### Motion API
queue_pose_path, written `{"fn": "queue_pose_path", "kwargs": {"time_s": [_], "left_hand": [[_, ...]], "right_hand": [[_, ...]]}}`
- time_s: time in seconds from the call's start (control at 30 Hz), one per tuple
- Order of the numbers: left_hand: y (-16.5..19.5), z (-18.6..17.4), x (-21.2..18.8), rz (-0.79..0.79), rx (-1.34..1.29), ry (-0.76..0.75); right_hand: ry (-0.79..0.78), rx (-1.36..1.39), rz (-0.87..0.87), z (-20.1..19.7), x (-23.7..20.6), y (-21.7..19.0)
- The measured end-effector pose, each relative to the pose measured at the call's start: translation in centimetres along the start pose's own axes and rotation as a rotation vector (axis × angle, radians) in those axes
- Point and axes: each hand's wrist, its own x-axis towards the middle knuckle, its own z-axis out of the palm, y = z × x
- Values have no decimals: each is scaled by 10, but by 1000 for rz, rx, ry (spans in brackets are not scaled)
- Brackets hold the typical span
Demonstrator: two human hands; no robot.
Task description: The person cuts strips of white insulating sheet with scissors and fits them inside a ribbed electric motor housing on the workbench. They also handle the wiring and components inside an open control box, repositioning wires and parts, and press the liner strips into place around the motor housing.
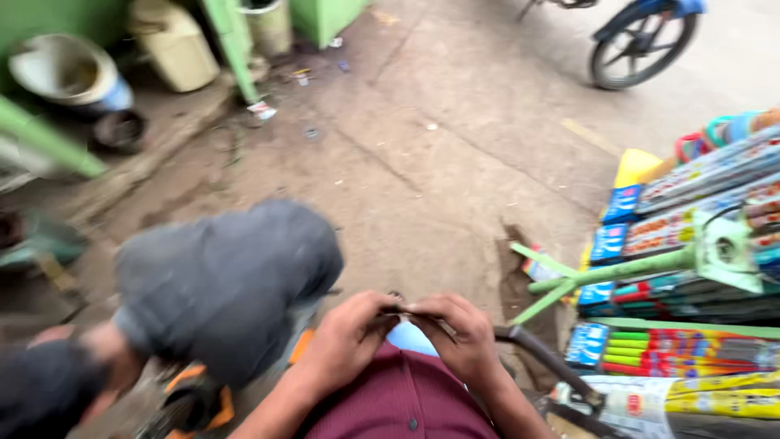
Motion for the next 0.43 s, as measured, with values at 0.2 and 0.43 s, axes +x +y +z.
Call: {"fn": "queue_pose_path", "kwargs": {"time_s": [0.2, 0.43], "left_hand": [[-73, 51, 137, -222, -162, 53], [-153, -12, 285, -232, -64, 170]], "right_hand": [[-130, -34, 54, -67, 123, 96], [-314, 76, -17, -63, 313, 167]]}}
